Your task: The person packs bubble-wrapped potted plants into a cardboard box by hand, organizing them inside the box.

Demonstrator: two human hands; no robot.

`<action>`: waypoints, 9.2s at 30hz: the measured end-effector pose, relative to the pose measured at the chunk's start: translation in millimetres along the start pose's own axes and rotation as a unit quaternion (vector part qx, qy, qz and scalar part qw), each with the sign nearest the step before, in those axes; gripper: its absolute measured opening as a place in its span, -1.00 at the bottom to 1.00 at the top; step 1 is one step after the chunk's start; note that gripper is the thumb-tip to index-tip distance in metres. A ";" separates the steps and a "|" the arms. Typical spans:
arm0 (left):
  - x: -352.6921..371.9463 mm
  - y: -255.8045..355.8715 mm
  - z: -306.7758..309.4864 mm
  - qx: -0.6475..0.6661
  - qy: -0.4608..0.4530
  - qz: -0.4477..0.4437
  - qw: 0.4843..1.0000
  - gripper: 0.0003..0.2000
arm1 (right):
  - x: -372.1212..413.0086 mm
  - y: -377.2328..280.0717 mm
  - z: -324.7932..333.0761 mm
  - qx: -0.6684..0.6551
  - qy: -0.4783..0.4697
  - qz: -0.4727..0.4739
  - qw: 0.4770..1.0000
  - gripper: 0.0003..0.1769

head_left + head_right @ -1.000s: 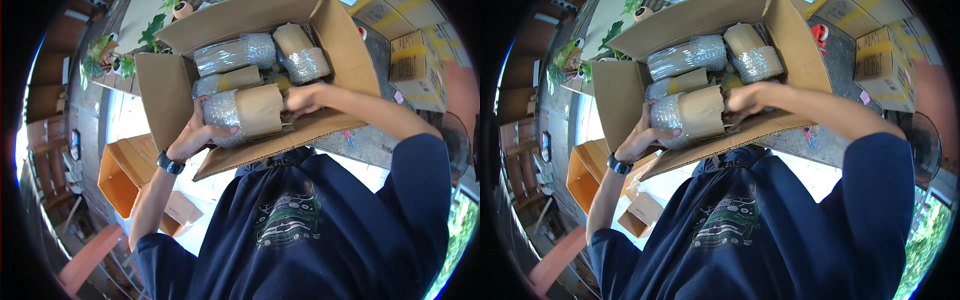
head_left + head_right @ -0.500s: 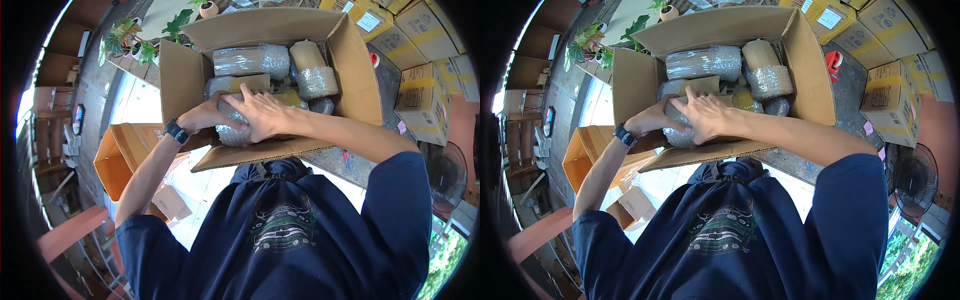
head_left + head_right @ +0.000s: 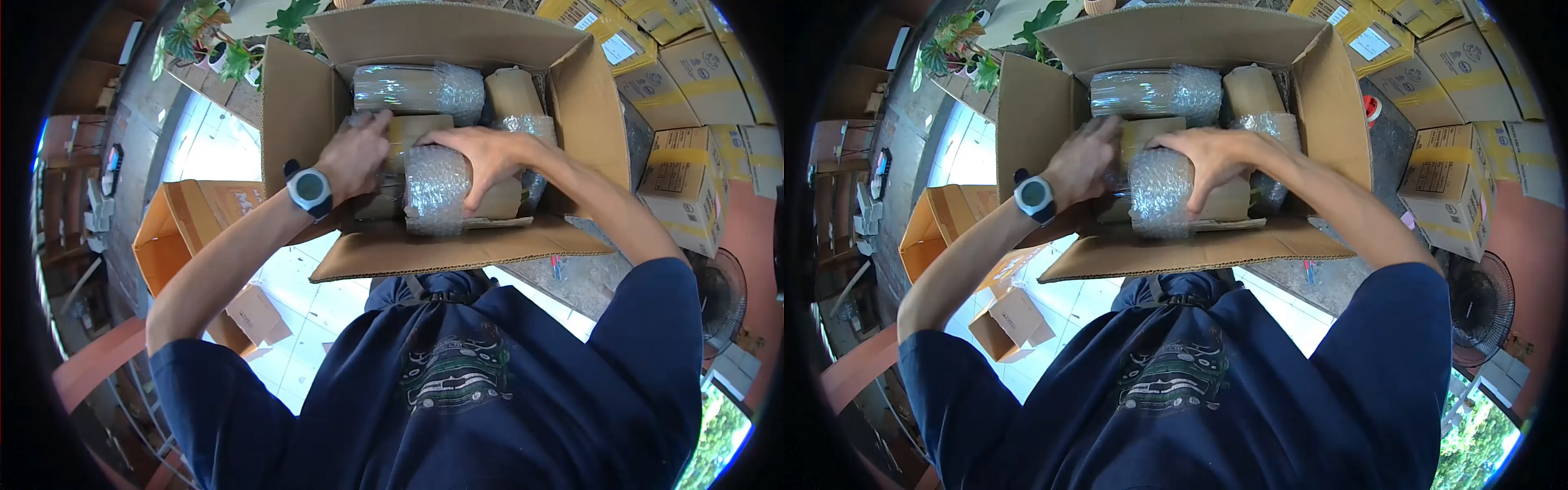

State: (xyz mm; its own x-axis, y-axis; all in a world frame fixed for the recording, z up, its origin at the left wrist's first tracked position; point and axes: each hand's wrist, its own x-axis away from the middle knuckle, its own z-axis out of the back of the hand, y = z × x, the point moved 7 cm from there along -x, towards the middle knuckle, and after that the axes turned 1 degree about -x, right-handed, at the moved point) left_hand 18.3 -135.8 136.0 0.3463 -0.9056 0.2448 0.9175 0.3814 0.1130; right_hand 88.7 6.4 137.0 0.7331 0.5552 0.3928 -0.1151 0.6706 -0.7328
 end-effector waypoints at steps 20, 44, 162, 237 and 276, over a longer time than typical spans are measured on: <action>-63.1 6.8 -15.4 -0.139 -0.010 -0.078 0.987 0.00 | 13.9 -6.5 -38.9 0.090 0.145 -0.044 0.984 0.38; -29.0 75.5 -6.7 0.196 -0.033 -0.013 0.980 0.09 | 28.1 9.1 -64.4 0.196 0.061 -0.129 0.970 0.27; -45.6 -3.2 186.0 -0.020 0.264 0.070 0.962 -0.24 | 409.6 168.2 -221.5 -0.455 0.788 -0.275 0.310 -0.59; -104.7 27.9 -4.1 0.048 0.045 -0.081 0.995 0.42 | 92.8 63.2 5.6 0.084 0.287 -0.357 0.885 -0.18; -224.9 -4.6 100.9 0.191 0.209 -0.185 0.941 -0.31 | 97.4 72.6 10.8 0.111 0.412 -0.187 0.885 -0.15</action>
State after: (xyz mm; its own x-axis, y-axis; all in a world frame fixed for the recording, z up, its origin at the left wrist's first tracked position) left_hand -83.5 84.8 177.6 0.1374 -0.9532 -0.2693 0.8809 -0.0067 0.4732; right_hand 144.5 114.4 128.0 0.9771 -0.2121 -0.0195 0.1777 0.8623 -0.4741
